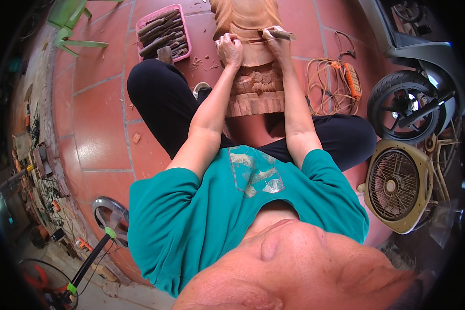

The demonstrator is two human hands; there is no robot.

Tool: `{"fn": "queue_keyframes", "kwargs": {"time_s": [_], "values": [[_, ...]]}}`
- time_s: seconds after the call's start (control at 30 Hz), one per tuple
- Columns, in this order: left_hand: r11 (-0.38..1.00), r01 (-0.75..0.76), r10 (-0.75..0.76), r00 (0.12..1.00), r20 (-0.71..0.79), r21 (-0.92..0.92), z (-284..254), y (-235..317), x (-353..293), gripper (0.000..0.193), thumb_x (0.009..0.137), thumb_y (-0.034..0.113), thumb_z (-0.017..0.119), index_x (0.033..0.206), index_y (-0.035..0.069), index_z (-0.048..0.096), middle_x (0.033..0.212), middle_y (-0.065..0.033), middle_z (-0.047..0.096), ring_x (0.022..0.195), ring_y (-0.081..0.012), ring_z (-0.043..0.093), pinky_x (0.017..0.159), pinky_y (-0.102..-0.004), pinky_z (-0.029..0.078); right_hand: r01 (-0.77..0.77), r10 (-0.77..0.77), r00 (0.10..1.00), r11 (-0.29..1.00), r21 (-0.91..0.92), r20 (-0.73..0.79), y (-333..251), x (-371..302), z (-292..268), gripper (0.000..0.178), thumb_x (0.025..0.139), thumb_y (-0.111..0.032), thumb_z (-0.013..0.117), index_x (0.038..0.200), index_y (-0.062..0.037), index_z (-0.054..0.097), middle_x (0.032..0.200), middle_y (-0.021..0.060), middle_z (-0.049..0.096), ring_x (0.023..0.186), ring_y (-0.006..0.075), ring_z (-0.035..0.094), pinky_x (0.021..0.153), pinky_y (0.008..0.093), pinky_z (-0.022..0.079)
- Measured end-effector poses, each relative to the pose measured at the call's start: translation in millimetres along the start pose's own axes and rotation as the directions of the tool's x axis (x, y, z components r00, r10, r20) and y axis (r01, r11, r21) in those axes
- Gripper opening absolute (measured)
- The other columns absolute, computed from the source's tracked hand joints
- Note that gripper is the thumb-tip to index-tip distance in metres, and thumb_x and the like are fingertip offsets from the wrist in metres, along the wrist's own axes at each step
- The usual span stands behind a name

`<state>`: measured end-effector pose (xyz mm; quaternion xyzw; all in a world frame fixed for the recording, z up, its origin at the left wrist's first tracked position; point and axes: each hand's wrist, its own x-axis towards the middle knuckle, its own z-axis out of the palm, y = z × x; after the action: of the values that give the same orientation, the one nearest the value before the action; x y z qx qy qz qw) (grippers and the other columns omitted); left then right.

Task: The person sits cross-legged on the floor and carves a wooden object using a chisel and mallet. They repeatedly strike the chisel to shape the wood, focusing on a specific section of the piece.

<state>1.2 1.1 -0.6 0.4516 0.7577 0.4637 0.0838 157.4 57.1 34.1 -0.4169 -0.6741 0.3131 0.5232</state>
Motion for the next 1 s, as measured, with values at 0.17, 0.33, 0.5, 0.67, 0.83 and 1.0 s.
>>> {"fn": "queue_keyframes", "kwargs": {"time_s": [0.17,0.33,0.5,0.67,0.83,1.0], "values": [[1.0,0.015,-0.015,1.0,0.003,-0.007,0.7,0.2,-1.4,0.009,0.076,0.01,0.06,0.084,0.009,0.065,0.092,-0.0136,0.065,0.093,-0.0338,0.058,0.084,-0.0451,0.047,-0.208,0.208,0.973,0.978,-0.013,0.104,-5.4,-3.0,-10.5,0.01,0.082,-0.014,0.067,0.08,-0.0045,0.067,0.074,0.0045,0.066,0.066,0.0131,0.06,0.063,0.0302,0.048],[1.0,-0.004,0.004,1.0,-0.012,0.009,0.4,-1.3,0.0,0.009,0.076,0.01,0.06,0.084,0.008,0.065,0.091,-0.0135,0.065,0.093,-0.0339,0.058,0.084,-0.0452,0.047,-0.301,0.289,0.95,0.948,0.104,0.115,-20.6,-1.6,-10.2,0.008,0.082,-0.01,0.068,0.079,-0.0033,0.067,0.076,0.0025,0.066,0.066,0.0098,0.058,0.063,0.0269,0.048],[1.0,-0.004,0.004,1.0,-0.012,-0.012,-1.8,6.7,-0.7,0.009,0.076,0.009,0.06,0.083,0.008,0.065,0.09,-0.0134,0.065,0.092,-0.0337,0.058,0.084,-0.0449,0.047,-0.182,0.191,0.981,0.958,0.222,-0.018,-3.8,-3.4,1.8,0.006,0.082,-0.007,0.069,0.078,-0.0024,0.067,0.076,0.0027,0.064,0.069,0.0104,0.058,0.065,0.0263,0.047],[1.0,-0.013,0.013,1.0,-0.021,-0.006,-0.9,5.4,-1.1,0.008,0.075,0.009,0.061,0.083,0.008,0.065,0.09,-0.0132,0.065,0.092,-0.0334,0.058,0.084,-0.0447,0.047,0.018,-0.018,1.0,1.0,-0.026,-0.011,-4.4,-6.5,-1.9,0.006,0.085,-0.01,0.068,0.085,-0.0037,0.067,0.076,0.0024,0.065,0.07,0.0094,0.059,0.067,0.0247,0.048],[1.0,-0.016,0.017,0.999,-0.031,0.016,3.1,-7.6,0.3,0.009,0.077,0.011,0.061,0.084,0.009,0.066,0.09,-0.0125,0.066,0.091,-0.0333,0.06,0.083,-0.0448,0.048,-0.299,0.299,0.94,0.954,-0.026,0.164,-19.7,-4.4,-8.7,0.009,0.087,-0.013,0.068,0.085,-0.0036,0.067,0.073,0.002,0.065,0.069,0.009,0.058,0.067,0.025,0.048],[1.0,-0.002,0.002,1.0,-0.016,0.016,2.3,0.7,-0.8,0.01,0.077,0.012,0.061,0.086,0.01,0.066,0.092,-0.0122,0.067,0.091,-0.0334,0.06,0.083,-0.0444,0.048,-0.258,0.251,0.966,0.951,0.167,0.065,-12.7,-5.6,-5.9,0.011,0.085,-0.014,0.069,0.081,-0.0036,0.067,0.074,0.0016,0.064,0.069,0.0095,0.058,0.066,0.0272,0.047]]}}
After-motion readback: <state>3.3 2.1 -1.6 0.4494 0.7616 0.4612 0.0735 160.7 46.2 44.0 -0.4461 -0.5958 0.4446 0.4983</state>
